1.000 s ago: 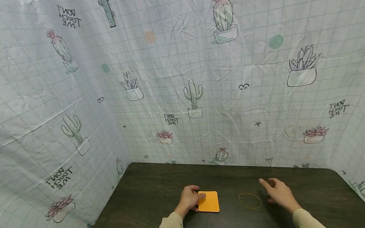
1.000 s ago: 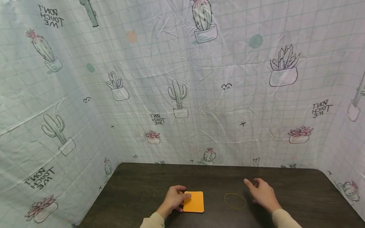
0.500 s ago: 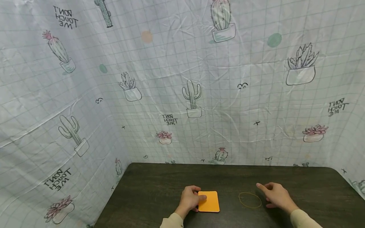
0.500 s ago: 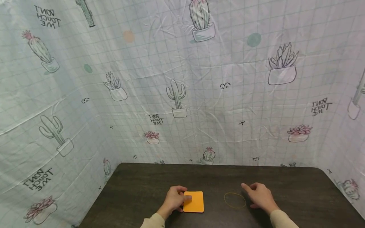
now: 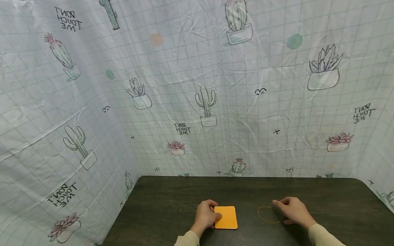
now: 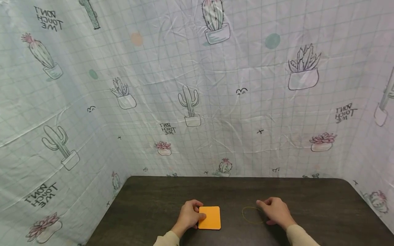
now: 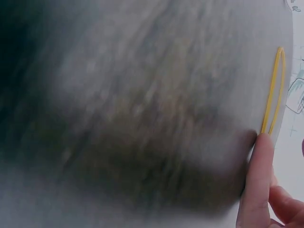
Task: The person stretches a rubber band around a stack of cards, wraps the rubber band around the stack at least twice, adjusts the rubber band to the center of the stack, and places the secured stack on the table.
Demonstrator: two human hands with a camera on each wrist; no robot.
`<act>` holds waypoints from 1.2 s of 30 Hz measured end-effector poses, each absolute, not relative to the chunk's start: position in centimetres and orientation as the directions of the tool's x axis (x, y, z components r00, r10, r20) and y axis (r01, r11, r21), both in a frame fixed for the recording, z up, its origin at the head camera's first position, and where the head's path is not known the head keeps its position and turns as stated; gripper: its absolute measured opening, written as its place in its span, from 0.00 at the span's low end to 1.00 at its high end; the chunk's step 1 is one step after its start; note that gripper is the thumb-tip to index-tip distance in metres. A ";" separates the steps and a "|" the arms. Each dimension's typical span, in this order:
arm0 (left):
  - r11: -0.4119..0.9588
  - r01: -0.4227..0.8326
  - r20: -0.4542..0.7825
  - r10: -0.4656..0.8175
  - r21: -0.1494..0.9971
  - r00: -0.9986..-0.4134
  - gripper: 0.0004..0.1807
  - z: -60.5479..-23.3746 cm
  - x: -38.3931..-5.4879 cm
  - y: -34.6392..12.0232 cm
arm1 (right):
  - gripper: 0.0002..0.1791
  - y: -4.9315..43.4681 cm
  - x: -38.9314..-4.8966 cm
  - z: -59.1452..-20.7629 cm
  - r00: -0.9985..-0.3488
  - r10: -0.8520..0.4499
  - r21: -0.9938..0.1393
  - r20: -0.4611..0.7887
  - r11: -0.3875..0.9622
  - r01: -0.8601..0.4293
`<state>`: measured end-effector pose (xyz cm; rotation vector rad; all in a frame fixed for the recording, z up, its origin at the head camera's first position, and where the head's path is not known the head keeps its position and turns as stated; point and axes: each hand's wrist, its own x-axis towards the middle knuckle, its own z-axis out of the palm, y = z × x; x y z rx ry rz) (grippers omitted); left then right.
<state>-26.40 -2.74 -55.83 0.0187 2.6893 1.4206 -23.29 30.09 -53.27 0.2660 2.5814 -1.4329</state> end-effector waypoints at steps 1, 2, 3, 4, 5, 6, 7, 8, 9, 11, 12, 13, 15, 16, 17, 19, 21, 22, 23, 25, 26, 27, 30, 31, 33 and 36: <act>0.572 -0.031 -0.077 0.057 0.820 -0.995 0.17 -55.8 -26.4 -2.7 | 0.34 30.0 -23.3 -53.3 -0.969 0.070 -0.820 -0.237 0.521 0.238; 0.575 -0.031 -0.077 0.056 0.817 -0.995 0.17 -55.8 -26.4 -2.7 | 0.32 29.9 -23.3 -53.4 -0.969 0.071 -0.821 -0.235 0.520 0.237; 0.581 -0.028 -0.075 0.057 0.813 -0.996 0.17 -55.8 -26.4 -2.7 | 0.31 29.8 -23.3 -53.4 -0.970 0.072 -0.821 -0.234 0.519 0.237; 0.583 -0.030 -0.078 0.058 0.812 -0.995 0.17 -55.8 -26.4 -2.7 | 0.30 29.8 -23.3 -53.5 -0.970 0.073 -0.821 -0.233 0.519 0.236; 0.588 -0.028 -0.079 0.060 0.808 -0.995 0.17 -55.8 -26.3 -2.7 | 0.29 29.7 -23.3 -53.5 -0.970 0.075 -0.821 -0.231 0.519 0.236; 0.593 -0.028 -0.079 0.062 0.805 -0.995 0.17 -55.8 -26.3 -2.6 | 0.27 29.6 -23.3 -53.6 -0.971 0.076 -0.822 -0.228 0.519 0.234; 0.598 -0.027 -0.080 0.063 0.801 -0.995 0.17 -55.7 -26.2 -2.6 | 0.26 29.5 -23.3 -53.6 -0.972 0.077 -0.821 -0.224 0.522 0.231; 0.602 -0.026 -0.080 0.062 0.798 -0.995 0.17 -55.7 -26.2 -2.6 | 0.25 29.4 -23.4 -53.7 -0.973 0.077 -0.822 -0.219 0.523 0.227; 0.611 -0.026 -0.079 0.061 0.791 -0.995 0.18 -55.7 -26.2 -2.5 | 0.24 29.3 -23.4 -53.7 -0.974 0.078 -0.821 -0.215 0.526 0.223; 0.633 -0.012 -0.065 0.061 0.774 -0.996 0.18 -55.5 -26.1 -2.5 | 0.22 29.2 -23.4 -53.7 -0.976 0.077 -0.819 -0.204 0.533 0.213; 0.648 0.001 -0.051 0.061 0.762 -0.997 0.19 -55.4 -26.0 -2.5 | 0.21 29.2 -23.4 -53.7 -0.977 0.077 -0.817 -0.199 0.537 0.209; 0.660 0.010 -0.040 0.061 0.751 -0.997 0.19 -55.4 -26.0 -2.4 | 0.21 29.2 -23.4 -53.7 -0.978 0.077 -0.817 -0.195 0.539 0.205; 0.682 0.028 -0.022 0.064 0.731 -0.998 0.20 -55.1 -25.9 -2.4 | 0.20 29.2 -23.3 -53.7 -0.979 0.075 -0.814 -0.188 0.547 0.199; 0.691 0.040 -0.008 0.067 0.722 -0.998 0.20 -55.0 -25.8 -2.3 | 0.19 29.2 -23.3 -53.7 -0.980 0.075 -0.812 -0.185 0.550 0.195; 0.696 0.047 0.000 0.068 0.716 -0.998 0.20 -54.9 -25.8 -2.3 | 0.18 29.1 -23.3 -53.7 -0.981 0.075 -0.810 -0.181 0.554 0.192; 0.693 0.048 0.000 0.069 0.719 -0.998 0.20 -54.8 -25.8 -2.3 | 0.18 29.1 -23.2 -53.7 -0.982 0.072 -0.805 -0.173 0.564 0.184; 0.695 0.052 0.005 0.068 0.717 -0.998 0.20 -54.8 -25.8 -2.3 | 0.18 29.1 -23.2 -53.8 -0.983 0.069 -0.798 -0.168 0.576 0.176; 0.696 0.053 0.008 0.067 0.716 -0.998 0.20 -54.8 -25.8 -2.4 | 0.19 29.1 -23.2 -53.8 -0.984 0.068 -0.796 -0.166 0.579 0.174; 0.694 0.050 0.005 0.066 0.719 -0.998 0.20 -54.8 -25.8 -2.4 | 0.19 29.1 -23.2 -53.9 -0.984 0.068 -0.794 -0.162 0.583 0.171; 0.692 0.049 0.003 0.067 0.721 -0.998 0.20 -54.9 -25.7 -2.4 | 0.19 29.0 -23.2 -54.0 -0.985 0.070 -0.791 -0.155 0.588 0.166; 0.691 0.049 0.003 0.068 0.721 -0.998 0.20 -54.9 -25.7 -2.4 | 0.19 29.0 -23.2 -54.0 -0.986 0.071 -0.791 -0.154 0.589 0.166; 0.689 0.048 0.001 0.068 0.723 -0.998 0.20 -54.9 -25.7 -2.5 | 0.19 29.0 -23.2 -54.0 -0.986 0.071 -0.790 -0.153 0.590 0.165; 0.674 0.046 -0.002 0.070 0.737 -0.998 0.20 -54.8 -25.6 -2.5 | 0.19 28.9 -23.1 -54.0 -0.985 0.071 -0.788 -0.154 0.592 0.166; 0.671 0.050 0.003 0.071 0.740 -0.997 0.20 -54.9 -25.5 -2.5 | 0.19 28.9 -23.1 -53.9 -0.985 0.071 -0.787 -0.157 0.594 0.168; 0.645 0.059 0.012 0.077 0.762 -0.997 0.20 -54.9 -25.5 -2.6 | 0.18 28.9 -23.1 -53.9 -0.985 0.070 -0.785 -0.160 0.596 0.170; 0.553 0.080 0.028 0.103 0.829 -0.994 0.20 -55.0 -25.6 -2.7 | 0.17 28.9 -23.2 -54.0 -0.985 0.072 -0.780 -0.156 0.603 0.168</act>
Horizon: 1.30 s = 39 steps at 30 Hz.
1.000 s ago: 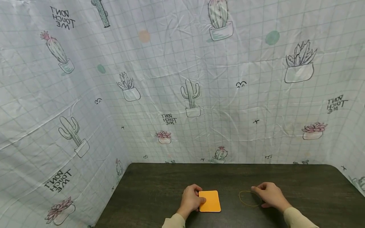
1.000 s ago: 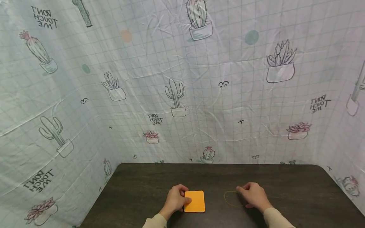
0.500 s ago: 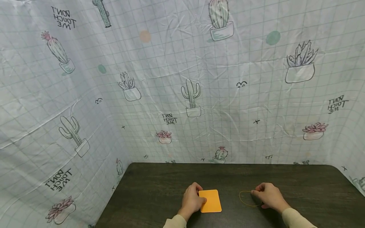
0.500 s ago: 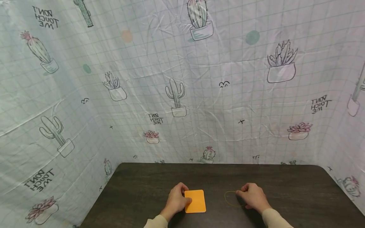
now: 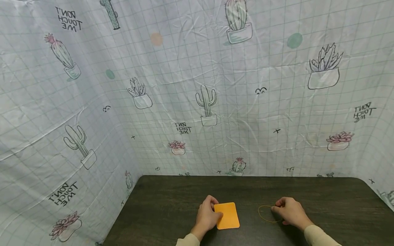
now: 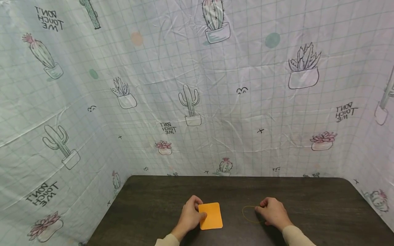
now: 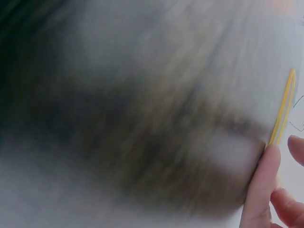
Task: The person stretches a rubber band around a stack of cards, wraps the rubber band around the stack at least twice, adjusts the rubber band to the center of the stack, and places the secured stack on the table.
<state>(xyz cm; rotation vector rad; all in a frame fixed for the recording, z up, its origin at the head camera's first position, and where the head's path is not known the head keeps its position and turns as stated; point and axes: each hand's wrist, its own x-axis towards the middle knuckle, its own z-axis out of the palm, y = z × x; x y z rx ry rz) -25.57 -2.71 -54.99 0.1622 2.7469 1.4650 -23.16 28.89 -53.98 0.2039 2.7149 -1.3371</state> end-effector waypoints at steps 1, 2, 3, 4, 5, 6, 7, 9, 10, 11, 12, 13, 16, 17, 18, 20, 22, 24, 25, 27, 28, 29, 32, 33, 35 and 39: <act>0.505 0.085 0.027 0.121 0.859 -0.992 0.20 -55.0 -25.5 -2.8 | 0.17 28.9 -23.2 -54.0 -0.986 0.074 -0.778 -0.152 0.606 0.165; 0.454 0.080 0.019 0.137 0.888 -0.990 0.20 -55.0 -25.5 -2.9 | 0.17 28.9 -23.2 -54.0 -0.986 0.075 -0.776 -0.148 0.609 0.163; 0.405 0.076 0.014 0.155 0.911 -0.988 0.20 -54.9 -25.4 -2.9 | 0.16 28.8 -23.1 -54.1 -0.987 0.077 -0.775 -0.142 0.612 0.159; 0.357 0.063 0.003 0.166 0.932 -0.986 0.20 -54.9 -25.4 -3.0 | 0.16 28.8 -23.1 -54.1 -0.988 0.079 -0.773 -0.136 0.616 0.155; 0.317 0.051 -0.007 0.177 0.947 -0.984 0.19 -54.9 -25.3 -3.1 | 0.15 28.8 -23.1 -54.1 -0.988 0.080 -0.771 -0.130 0.619 0.152; 0.284 0.038 -0.016 0.185 0.958 -0.983 0.19 -54.8 -25.2 -3.1 | 0.15 28.7 -23.1 -54.1 -0.989 0.080 -0.770 -0.124 0.621 0.147; 0.256 0.030 -0.020 0.190 0.966 -0.982 0.18 -54.8 -25.1 -3.2 | 0.14 28.7 -23.1 -54.1 -0.990 0.082 -0.769 -0.118 0.623 0.143; 0.211 0.020 -0.021 0.188 0.977 -0.982 0.17 -54.7 -25.0 -3.2 | 0.14 28.6 -23.0 -54.1 -0.991 0.084 -0.768 -0.108 0.626 0.137; 0.188 0.013 -0.023 0.186 0.982 -0.982 0.16 -54.6 -24.9 -3.3 | 0.14 28.6 -23.0 -54.1 -0.991 0.084 -0.767 -0.106 0.627 0.135; 0.169 0.006 -0.025 0.185 0.986 -0.982 0.16 -54.5 -24.8 -3.3 | 0.14 28.6 -23.0 -54.1 -0.991 0.085 -0.769 -0.105 0.626 0.135; 0.148 -0.002 -0.030 0.183 0.989 -0.983 0.15 -54.4 -24.7 -3.3 | 0.14 28.5 -23.0 -54.0 -0.991 0.086 -0.769 -0.105 0.624 0.135; 0.131 -0.007 -0.031 0.183 0.991 -0.983 0.15 -54.3 -24.6 -3.3 | 0.14 28.5 -22.9 -54.0 -0.991 0.088 -0.770 -0.105 0.623 0.137; 0.099 -0.036 -0.054 0.184 0.994 -0.981 0.14 -53.6 -24.3 -3.4 | 0.15 28.5 -22.9 -53.8 -0.991 0.084 -0.770 -0.102 0.625 0.132; 0.094 -0.043 -0.060 0.184 0.995 -0.981 0.13 -53.4 -24.2 -3.4 | 0.15 28.5 -23.0 -53.8 -0.991 0.085 -0.770 -0.102 0.624 0.133; 0.091 -0.050 -0.066 0.185 0.995 -0.981 0.13 -53.1 -24.0 -3.4 | 0.15 28.5 -23.0 -53.8 -0.992 0.083 -0.769 -0.100 0.626 0.130; 0.087 -0.060 -0.076 0.187 0.994 -0.980 0.13 -52.6 -23.6 -3.4 | 0.15 28.5 -23.0 -53.8 -0.992 0.079 -0.766 -0.095 0.631 0.124; 0.082 -0.062 -0.077 0.192 0.995 -0.978 0.13 -52.0 -23.2 -3.4 | 0.15 28.6 -23.0 -53.9 -0.992 0.080 -0.764 -0.096 0.633 0.125; 0.082 -0.058 -0.074 0.198 0.995 -0.977 0.13 -51.5 -22.9 -3.3 | 0.15 28.6 -23.0 -54.0 -0.992 0.075 -0.761 -0.098 0.636 0.123; 0.080 -0.055 -0.070 0.204 0.995 -0.977 0.13 -51.2 -22.7 -3.3 | 0.15 28.7 -23.0 -54.0 -0.992 0.075 -0.761 -0.101 0.636 0.126; 0.068 -0.048 -0.062 0.219 0.997 -0.974 0.13 -50.5 -22.3 -3.2 | 0.15 28.7 -23.0 -54.0 -0.993 0.067 -0.760 -0.102 0.639 0.121; 0.061 -0.043 -0.056 0.226 0.997 -0.972 0.12 -50.2 -22.2 -3.2 | 0.15 28.7 -23.0 -54.0 -0.992 0.067 -0.759 -0.107 0.638 0.125; 0.051 -0.039 -0.050 0.237 0.998 -0.970 0.12 -49.8 -22.0 -3.1 | 0.15 28.8 -23.0 -54.0 -0.993 0.060 -0.758 -0.104 0.641 0.118; 0.012 -0.033 -0.035 0.273 0.999 -0.962 0.12 -48.8 -21.5 -3.0 | 0.14 28.8 -23.0 -54.0 -0.992 0.064 -0.756 -0.110 0.642 0.125; -0.003 -0.033 -0.031 0.285 0.999 -0.958 0.12 -48.5 -21.3 -3.0 | 0.14 28.8 -23.0 -54.0 -0.992 0.066 -0.755 -0.112 0.643 0.128; -0.036 -0.035 -0.022 0.308 0.999 -0.951 0.12 -47.9 -20.9 -3.0 | 0.14 28.7 -23.0 -54.0 -0.990 0.071 -0.751 -0.121 0.646 0.138; -0.111 -0.050 -0.007 0.362 0.993 -0.932 0.13 -46.8 -19.9 -3.0 | 0.14 28.7 -23.1 -53.9 -0.987 0.070 -0.736 -0.145 0.659 0.155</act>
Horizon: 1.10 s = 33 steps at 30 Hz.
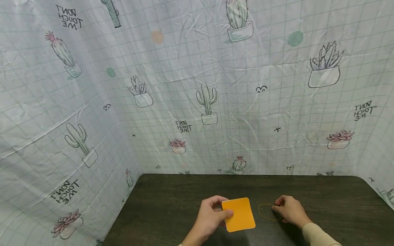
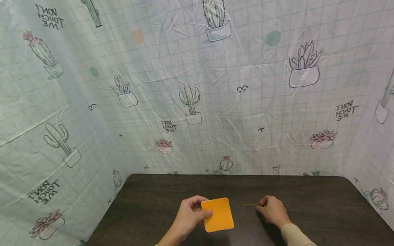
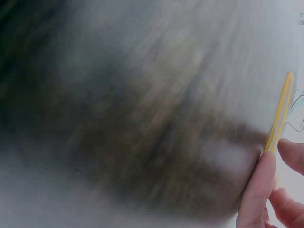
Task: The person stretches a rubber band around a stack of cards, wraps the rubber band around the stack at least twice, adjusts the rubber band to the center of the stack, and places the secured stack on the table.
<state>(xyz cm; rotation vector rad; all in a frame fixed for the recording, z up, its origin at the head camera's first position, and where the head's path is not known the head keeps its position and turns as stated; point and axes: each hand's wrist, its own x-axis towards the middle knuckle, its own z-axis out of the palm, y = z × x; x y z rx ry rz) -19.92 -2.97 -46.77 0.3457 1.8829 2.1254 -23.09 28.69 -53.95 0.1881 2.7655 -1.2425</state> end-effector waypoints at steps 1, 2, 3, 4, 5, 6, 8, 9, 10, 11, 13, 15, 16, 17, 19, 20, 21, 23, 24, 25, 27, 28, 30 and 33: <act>-0.126 -0.055 -0.004 0.375 0.990 -0.927 0.13 -46.5 -19.7 -3.0 | 0.14 28.6 -23.1 -53.9 -0.986 0.069 -0.733 -0.151 0.662 0.159; -0.140 -0.056 0.003 0.388 0.988 -0.922 0.13 -46.2 -19.4 -3.0 | 0.14 28.6 -23.2 -53.9 -0.986 0.067 -0.729 -0.155 0.665 0.160; -0.151 -0.063 0.003 0.401 0.986 -0.916 0.14 -45.9 -19.2 -3.1 | 0.14 28.6 -23.2 -53.8 -0.985 0.065 -0.726 -0.158 0.669 0.160; -0.160 -0.071 0.002 0.413 0.985 -0.911 0.14 -45.7 -19.0 -3.1 | 0.13 28.6 -23.2 -53.8 -0.985 0.061 -0.722 -0.160 0.673 0.159; -0.167 -0.079 0.000 0.424 0.983 -0.906 0.15 -45.5 -18.8 -3.1 | 0.13 28.5 -23.2 -53.8 -0.984 0.062 -0.720 -0.166 0.674 0.164; -0.175 -0.084 0.000 0.434 0.981 -0.901 0.15 -45.3 -18.6 -3.2 | 0.11 28.5 -23.2 -53.8 -0.983 0.065 -0.718 -0.170 0.676 0.168; -0.189 -0.097 -0.002 0.452 0.977 -0.892 0.16 -44.9 -18.3 -3.2 | 0.10 28.4 -23.2 -53.7 -0.982 0.063 -0.714 -0.176 0.679 0.171; -0.190 -0.107 -0.008 0.459 0.976 -0.888 0.16 -44.7 -18.2 -3.2 | 0.10 28.4 -23.2 -53.7 -0.982 0.062 -0.712 -0.177 0.682 0.171; -0.191 -0.107 -0.007 0.461 0.976 -0.887 0.16 -44.6 -18.0 -3.2 | 0.09 28.4 -23.3 -53.7 -0.982 0.062 -0.709 -0.180 0.683 0.173; -0.189 -0.109 -0.009 0.464 0.976 -0.886 0.15 -44.5 -17.9 -3.2 | 0.09 28.3 -23.3 -53.7 -0.981 0.063 -0.707 -0.183 0.685 0.176; -0.175 -0.110 -0.016 0.467 0.978 -0.884 0.15 -44.1 -17.6 -3.2 | 0.09 28.2 -23.3 -53.7 -0.981 0.060 -0.703 -0.182 0.690 0.172; -0.160 -0.109 -0.022 0.467 0.981 -0.884 0.14 -43.7 -17.3 -3.2 | 0.08 28.2 -23.3 -53.6 -0.982 0.060 -0.699 -0.179 0.694 0.171; -0.154 -0.108 -0.023 0.468 0.982 -0.884 0.14 -43.5 -17.2 -3.1 | 0.08 28.2 -23.3 -53.6 -0.982 0.061 -0.698 -0.178 0.696 0.170; -0.148 -0.109 -0.027 0.469 0.983 -0.883 0.14 -43.3 -17.1 -3.1 | 0.08 28.1 -23.3 -53.6 -0.983 0.059 -0.697 -0.175 0.697 0.167; -0.141 -0.108 -0.030 0.469 0.984 -0.883 0.14 -43.0 -16.9 -3.1 | 0.07 28.2 -23.3 -53.6 -0.984 0.056 -0.698 -0.169 0.699 0.159; -0.140 -0.107 -0.029 0.468 0.984 -0.883 0.14 -42.8 -16.8 -3.1 | 0.06 28.2 -23.4 -53.6 -0.984 0.055 -0.698 -0.169 0.699 0.158; -0.140 -0.102 -0.025 0.466 0.985 -0.884 0.14 -42.7 -16.7 -3.1 | 0.06 28.1 -23.4 -53.6 -0.984 0.052 -0.699 -0.168 0.698 0.156; -0.141 -0.099 -0.023 0.464 0.985 -0.885 0.14 -42.5 -16.6 -3.1 | 0.05 28.2 -23.4 -53.7 -0.985 0.045 -0.699 -0.168 0.699 0.152; -0.141 -0.097 -0.021 0.463 0.985 -0.886 0.15 -42.5 -16.6 -3.1 | 0.04 28.2 -23.4 -53.7 -0.984 0.044 -0.698 -0.171 0.700 0.152; -0.141 -0.095 -0.019 0.463 0.985 -0.886 0.15 -42.4 -16.5 -3.2 | 0.04 28.1 -23.4 -53.7 -0.985 0.040 -0.696 -0.170 0.702 0.148; -0.141 -0.092 -0.017 0.462 0.986 -0.887 0.15 -42.4 -16.4 -3.2 | 0.05 28.1 -23.4 -53.7 -0.985 0.036 -0.691 -0.171 0.708 0.145; -0.142 -0.093 -0.017 0.461 0.986 -0.887 0.15 -42.4 -16.4 -3.2 | 0.05 28.1 -23.4 -53.7 -0.984 0.036 -0.688 -0.173 0.711 0.147; -0.143 -0.093 -0.018 0.460 0.985 -0.888 0.15 -42.4 -16.4 -3.3 | 0.06 28.0 -23.4 -53.5 -0.984 0.033 -0.683 -0.174 0.716 0.145; -0.144 -0.092 -0.017 0.455 0.985 -0.890 0.15 -42.6 -16.4 -3.4 | 0.09 27.9 -23.3 -53.5 -0.985 0.024 -0.677 -0.171 0.723 0.136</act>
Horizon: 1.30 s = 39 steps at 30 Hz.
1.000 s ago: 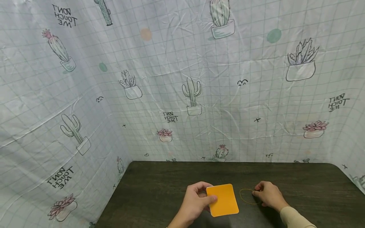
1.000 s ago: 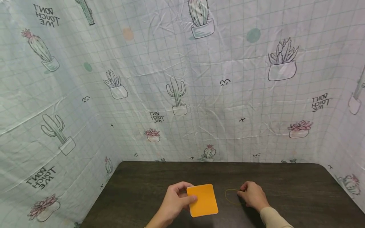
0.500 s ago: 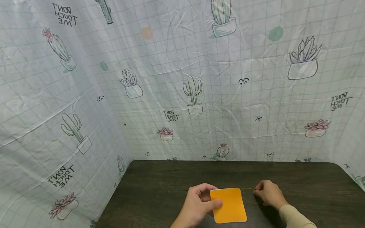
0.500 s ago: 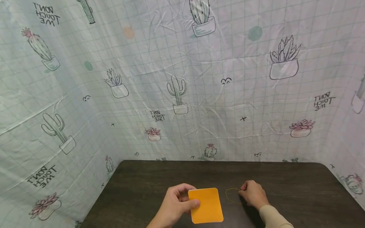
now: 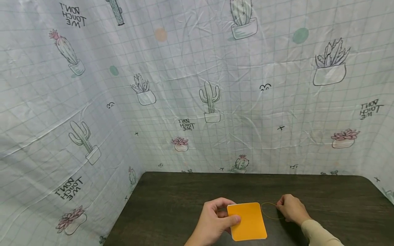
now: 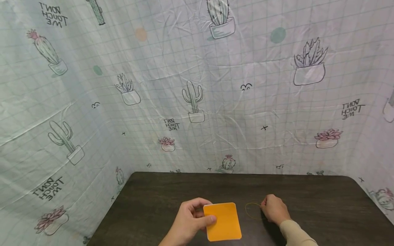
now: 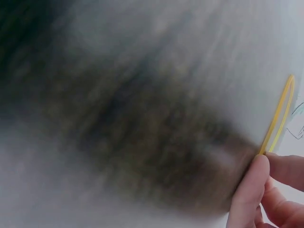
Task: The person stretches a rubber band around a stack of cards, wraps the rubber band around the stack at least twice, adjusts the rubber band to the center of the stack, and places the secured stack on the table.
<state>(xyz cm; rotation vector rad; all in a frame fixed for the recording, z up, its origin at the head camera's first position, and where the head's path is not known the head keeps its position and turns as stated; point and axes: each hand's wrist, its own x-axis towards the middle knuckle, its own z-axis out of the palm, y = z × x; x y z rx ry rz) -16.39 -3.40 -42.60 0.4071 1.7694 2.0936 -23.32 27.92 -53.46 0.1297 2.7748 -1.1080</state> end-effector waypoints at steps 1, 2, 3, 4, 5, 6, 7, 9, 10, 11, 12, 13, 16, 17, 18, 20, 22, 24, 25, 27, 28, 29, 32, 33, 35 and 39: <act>-0.144 -0.092 -0.017 0.454 0.985 -0.891 0.15 -42.6 -16.4 -3.4 | 0.10 27.9 -23.3 -53.4 -0.986 0.019 -0.675 -0.168 0.727 0.130; -0.144 -0.092 -0.017 0.454 0.985 -0.891 0.15 -42.7 -16.4 -3.5 | 0.12 27.9 -23.3 -53.3 -0.985 0.018 -0.673 -0.169 0.728 0.128; -0.144 -0.094 -0.019 0.453 0.985 -0.891 0.16 -42.7 -16.4 -3.5 | 0.13 27.9 -23.3 -53.3 -0.985 0.018 -0.669 -0.170 0.732 0.129; -0.144 -0.096 -0.021 0.453 0.985 -0.891 0.16 -42.7 -16.4 -3.5 | 0.15 28.0 -23.3 -53.3 -0.984 0.020 -0.667 -0.175 0.733 0.133; -0.146 -0.099 -0.023 0.453 0.984 -0.891 0.16 -42.8 -16.4 -3.5 | 0.17 28.0 -23.3 -53.3 -0.984 0.021 -0.665 -0.179 0.735 0.137; -0.146 -0.106 -0.029 0.453 0.984 -0.891 0.16 -42.8 -16.4 -3.5 | 0.18 28.0 -23.3 -53.3 -0.983 0.022 -0.664 -0.182 0.735 0.140; -0.148 -0.110 -0.031 0.451 0.983 -0.892 0.16 -42.8 -16.4 -3.5 | 0.19 28.0 -23.3 -53.3 -0.982 0.025 -0.664 -0.185 0.734 0.144; -0.154 -0.121 -0.040 0.449 0.981 -0.893 0.16 -43.0 -16.4 -3.6 | 0.18 28.0 -23.3 -53.3 -0.982 0.026 -0.667 -0.186 0.730 0.146; -0.159 -0.126 -0.042 0.448 0.979 -0.893 0.15 -43.0 -16.4 -3.6 | 0.18 28.1 -23.3 -53.3 -0.982 0.029 -0.672 -0.186 0.725 0.149; -0.163 -0.131 -0.046 0.447 0.978 -0.893 0.15 -43.1 -16.4 -3.5 | 0.18 28.2 -23.2 -53.3 -0.982 0.034 -0.676 -0.186 0.721 0.153; -0.166 -0.137 -0.049 0.446 0.977 -0.894 0.15 -43.2 -16.4 -3.5 | 0.18 28.2 -23.2 -53.3 -0.982 0.038 -0.682 -0.185 0.715 0.156; -0.170 -0.142 -0.052 0.446 0.975 -0.893 0.14 -43.2 -16.4 -3.5 | 0.18 28.3 -23.2 -53.4 -0.982 0.043 -0.687 -0.186 0.709 0.162; -0.177 -0.144 -0.051 0.446 0.974 -0.894 0.14 -43.3 -16.4 -3.4 | 0.21 28.4 -23.0 -53.5 -0.981 0.046 -0.707 -0.187 0.688 0.167; -0.177 -0.144 -0.051 0.447 0.974 -0.893 0.14 -43.3 -16.4 -3.3 | 0.22 28.5 -22.9 -53.4 -0.982 0.041 -0.715 -0.186 0.679 0.164; -0.178 -0.142 -0.049 0.447 0.974 -0.893 0.14 -43.2 -16.4 -3.3 | 0.23 28.5 -22.9 -53.4 -0.982 0.034 -0.726 -0.187 0.669 0.161; -0.180 -0.142 -0.048 0.448 0.973 -0.893 0.14 -43.2 -16.4 -3.2 | 0.23 28.5 -22.9 -53.1 -0.981 0.012 -0.750 -0.192 0.643 0.155; -0.181 -0.147 -0.051 0.449 0.973 -0.892 0.14 -43.2 -16.4 -3.2 | 0.23 28.4 -23.0 -52.9 -0.978 -0.011 -0.777 -0.208 0.609 0.158; -0.183 -0.153 -0.056 0.450 0.971 -0.891 0.14 -43.3 -16.4 -3.1 | 0.22 28.4 -23.0 -52.5 -0.969 -0.050 -0.821 -0.240 0.543 0.176; -0.185 -0.157 -0.058 0.450 0.970 -0.891 0.14 -43.3 -16.4 -3.1 | 0.21 28.4 -22.9 -52.4 -0.962 -0.080 -0.849 -0.262 0.493 0.190; -0.186 -0.160 -0.060 0.449 0.969 -0.892 0.14 -43.4 -16.4 -3.1 | 0.19 28.4 -22.9 -52.2 -0.938 -0.176 -0.910 -0.298 0.348 0.224; -0.190 -0.162 -0.061 0.449 0.968 -0.891 0.14 -43.5 -16.4 -3.1 | 0.19 28.5 -22.9 -52.1 -0.921 -0.238 -0.936 -0.308 0.251 0.248; -0.193 -0.163 -0.060 0.451 0.967 -0.891 0.14 -43.6 -16.4 -3.1 | 0.17 28.5 -22.9 -52.0 -0.900 -0.305 -0.949 -0.312 0.141 0.281; -0.202 -0.168 -0.059 0.456 0.965 -0.888 0.14 -43.7 -16.4 -3.1 | 0.17 28.6 -22.9 -51.8 -0.827 -0.506 -0.914 -0.245 -0.163 0.371; -0.202 -0.169 -0.059 0.457 0.965 -0.887 0.14 -43.7 -16.4 -3.1 | 0.18 28.6 -22.9 -51.7 -0.804 -0.556 -0.881 -0.211 -0.247 0.402; -0.198 -0.165 -0.059 0.455 0.966 -0.888 0.14 -43.7 -16.4 -3.0 | 0.22 28.6 -22.9 -51.5 -0.760 -0.636 -0.811 -0.133 -0.371 0.452; -0.176 -0.146 -0.054 0.443 0.974 -0.895 0.13 -43.6 -16.5 -2.8 | 0.30 28.3 -23.0 -51.3 -0.692 -0.722 -0.682 0.028 -0.520 0.515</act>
